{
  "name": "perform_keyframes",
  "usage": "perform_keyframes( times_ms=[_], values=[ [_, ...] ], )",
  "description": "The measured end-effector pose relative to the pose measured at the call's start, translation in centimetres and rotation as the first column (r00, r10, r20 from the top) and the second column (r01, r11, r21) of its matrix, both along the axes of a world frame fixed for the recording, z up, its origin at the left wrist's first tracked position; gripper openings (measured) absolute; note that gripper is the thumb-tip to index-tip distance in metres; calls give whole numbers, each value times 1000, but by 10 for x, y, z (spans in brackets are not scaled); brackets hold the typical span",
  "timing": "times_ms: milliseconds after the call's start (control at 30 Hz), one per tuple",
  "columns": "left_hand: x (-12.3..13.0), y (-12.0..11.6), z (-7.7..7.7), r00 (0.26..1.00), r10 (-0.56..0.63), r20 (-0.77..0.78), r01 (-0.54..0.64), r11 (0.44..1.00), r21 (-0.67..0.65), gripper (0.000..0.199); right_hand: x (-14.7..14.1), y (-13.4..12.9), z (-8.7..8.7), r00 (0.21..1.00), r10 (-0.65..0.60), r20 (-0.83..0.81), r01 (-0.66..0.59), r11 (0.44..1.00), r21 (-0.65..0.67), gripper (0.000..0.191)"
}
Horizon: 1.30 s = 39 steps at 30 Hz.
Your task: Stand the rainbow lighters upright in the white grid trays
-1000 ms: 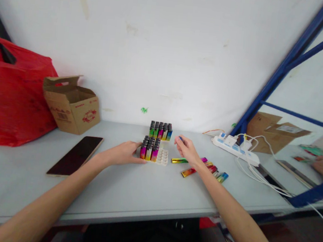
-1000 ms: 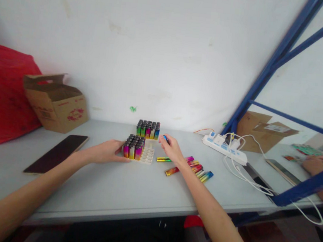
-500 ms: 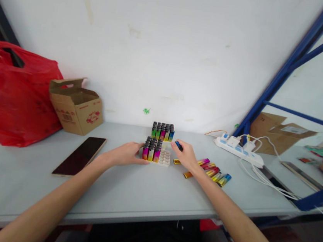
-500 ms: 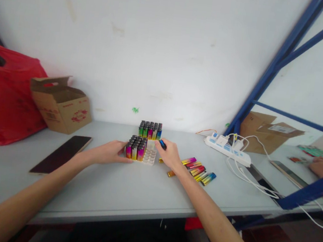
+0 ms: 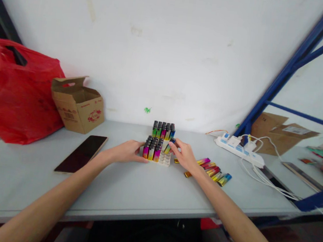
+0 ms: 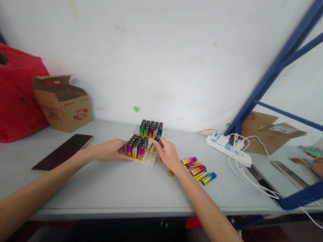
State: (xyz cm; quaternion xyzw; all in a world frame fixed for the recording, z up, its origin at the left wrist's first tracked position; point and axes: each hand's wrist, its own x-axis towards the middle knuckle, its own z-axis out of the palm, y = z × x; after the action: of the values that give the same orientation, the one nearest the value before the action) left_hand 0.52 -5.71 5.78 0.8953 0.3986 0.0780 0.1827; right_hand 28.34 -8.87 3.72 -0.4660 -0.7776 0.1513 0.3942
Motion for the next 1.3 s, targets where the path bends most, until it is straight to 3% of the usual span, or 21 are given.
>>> perform_keyframes(
  times_ms=[433,567,700,800,933,1000,1133,1233,1300],
  values=[
    [0,0,0,1000,23,1,-23,1000,7,58,-2,20,-27,949,41,314,-78,991,106,10],
    [0,1,-2,999,33,-4,-33,999,9,58,3,17,-20,938,75,338,-105,992,70,15],
    [1,1,-2,999,35,-34,-35,999,27,58,32,11,0,939,115,323,-140,988,57,24],
    [1,1,-1,998,45,-48,-43,998,37,58,73,-3,19,934,36,357,-43,999,13,26],
    [2,-1,0,998,37,-46,-36,999,32,58,132,-47,28,896,-211,392,230,973,-1,35],
    [2,-1,1,998,44,-33,-43,999,29,60,149,-77,20,844,-352,405,375,927,24,47],
    [2,-2,3,998,46,-44,-46,999,20,61,152,-127,-13,751,-485,448,505,859,85,70],
    [3,-3,4,997,46,-61,-44,999,23,62,141,-138,-32,732,-527,432,535,837,114,71],
    [4,-4,5,996,50,-76,-49,999,21,65,136,-135,-33,740,-534,410,531,837,132,66]
  ],
)
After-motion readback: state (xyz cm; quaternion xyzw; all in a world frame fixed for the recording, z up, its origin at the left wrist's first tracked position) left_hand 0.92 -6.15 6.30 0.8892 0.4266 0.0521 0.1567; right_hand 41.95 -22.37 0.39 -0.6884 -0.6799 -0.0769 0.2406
